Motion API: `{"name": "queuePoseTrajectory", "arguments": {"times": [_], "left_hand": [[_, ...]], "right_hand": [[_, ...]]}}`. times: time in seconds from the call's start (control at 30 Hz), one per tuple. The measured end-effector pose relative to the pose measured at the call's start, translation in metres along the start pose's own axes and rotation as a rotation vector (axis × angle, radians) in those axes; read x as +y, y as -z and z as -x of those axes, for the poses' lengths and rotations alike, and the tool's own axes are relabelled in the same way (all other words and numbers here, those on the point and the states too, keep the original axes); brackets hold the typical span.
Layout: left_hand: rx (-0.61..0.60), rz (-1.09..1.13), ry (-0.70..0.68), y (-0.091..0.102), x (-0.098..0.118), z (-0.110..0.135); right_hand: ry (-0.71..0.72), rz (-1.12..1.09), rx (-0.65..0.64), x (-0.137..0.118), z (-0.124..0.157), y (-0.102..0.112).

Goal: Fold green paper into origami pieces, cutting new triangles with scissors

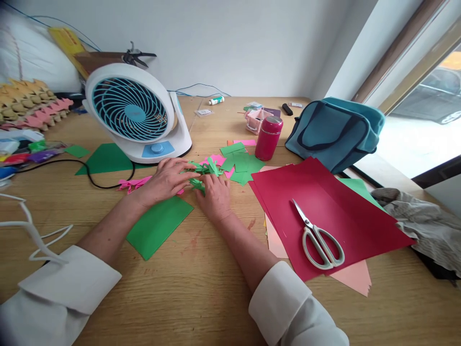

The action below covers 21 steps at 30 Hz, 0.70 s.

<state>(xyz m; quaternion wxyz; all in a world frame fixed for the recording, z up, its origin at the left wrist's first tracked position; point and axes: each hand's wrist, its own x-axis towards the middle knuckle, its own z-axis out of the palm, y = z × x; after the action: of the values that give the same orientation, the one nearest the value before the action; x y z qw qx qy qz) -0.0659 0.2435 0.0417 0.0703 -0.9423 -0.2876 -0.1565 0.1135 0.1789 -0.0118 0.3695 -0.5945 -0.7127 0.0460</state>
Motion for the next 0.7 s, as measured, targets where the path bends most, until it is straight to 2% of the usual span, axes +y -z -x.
{"name": "queuePoseTrajectory", "arguments": {"times": [0.1, 0.17, 0.3, 0.5, 0.6, 0.7], "left_hand": [[0.091, 0.038, 0.102, 0.006, 0.009, 0.016], [0.102, 0.084, 0.143, 0.009, 0.022, 0.031], [0.081, 0.167, 0.185, 0.009, 0.068, 0.065], [0.112, 0.329, 0.348, -0.002, 0.145, 0.101], [0.143, 0.344, 0.394, -0.004, 0.162, 0.105], [0.152, 0.305, 0.401, -0.007, 0.166, 0.105]], "right_hand": [[-0.043, -0.086, 0.138, 0.005, -0.001, 0.002], [-0.105, -0.147, 0.224, 0.01, -0.003, 0.003], [-0.206, -0.247, 0.292, 0.019, -0.005, 0.002], [-0.27, -0.298, 0.253, 0.023, 0.006, 0.005], [-0.273, -0.272, 0.189, 0.023, 0.019, 0.011], [-0.271, -0.241, 0.107, 0.02, 0.036, 0.02]]}}
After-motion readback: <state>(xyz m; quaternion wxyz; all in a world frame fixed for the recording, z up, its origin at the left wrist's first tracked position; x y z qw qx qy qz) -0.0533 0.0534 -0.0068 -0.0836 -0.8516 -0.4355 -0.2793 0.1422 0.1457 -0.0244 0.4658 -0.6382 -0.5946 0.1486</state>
